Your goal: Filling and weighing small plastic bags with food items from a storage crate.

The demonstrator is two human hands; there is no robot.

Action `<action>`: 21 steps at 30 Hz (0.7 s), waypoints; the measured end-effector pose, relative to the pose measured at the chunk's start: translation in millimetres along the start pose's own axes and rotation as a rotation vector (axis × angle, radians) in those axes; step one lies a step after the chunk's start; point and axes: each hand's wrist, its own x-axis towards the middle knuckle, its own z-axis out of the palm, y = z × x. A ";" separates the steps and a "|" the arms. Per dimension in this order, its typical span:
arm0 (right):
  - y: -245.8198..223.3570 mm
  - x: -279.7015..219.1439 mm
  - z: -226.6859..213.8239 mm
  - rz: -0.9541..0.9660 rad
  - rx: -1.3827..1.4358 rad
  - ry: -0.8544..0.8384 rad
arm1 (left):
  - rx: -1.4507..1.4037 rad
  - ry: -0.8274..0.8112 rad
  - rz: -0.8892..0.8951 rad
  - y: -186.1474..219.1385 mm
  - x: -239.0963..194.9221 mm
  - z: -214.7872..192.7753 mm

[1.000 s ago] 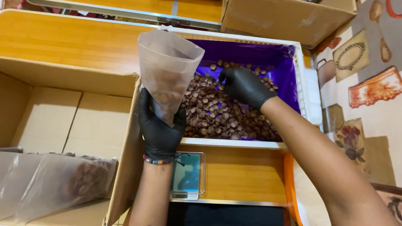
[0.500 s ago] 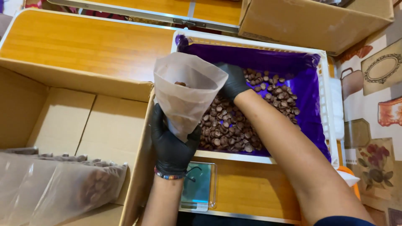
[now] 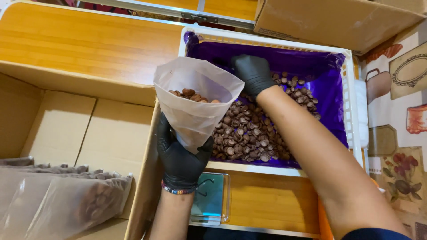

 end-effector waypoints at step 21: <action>-23.1 -87.0 -40.2 -0.289 0.152 -0.185 | 0.044 -0.087 -0.003 9.5 16.3 -36.9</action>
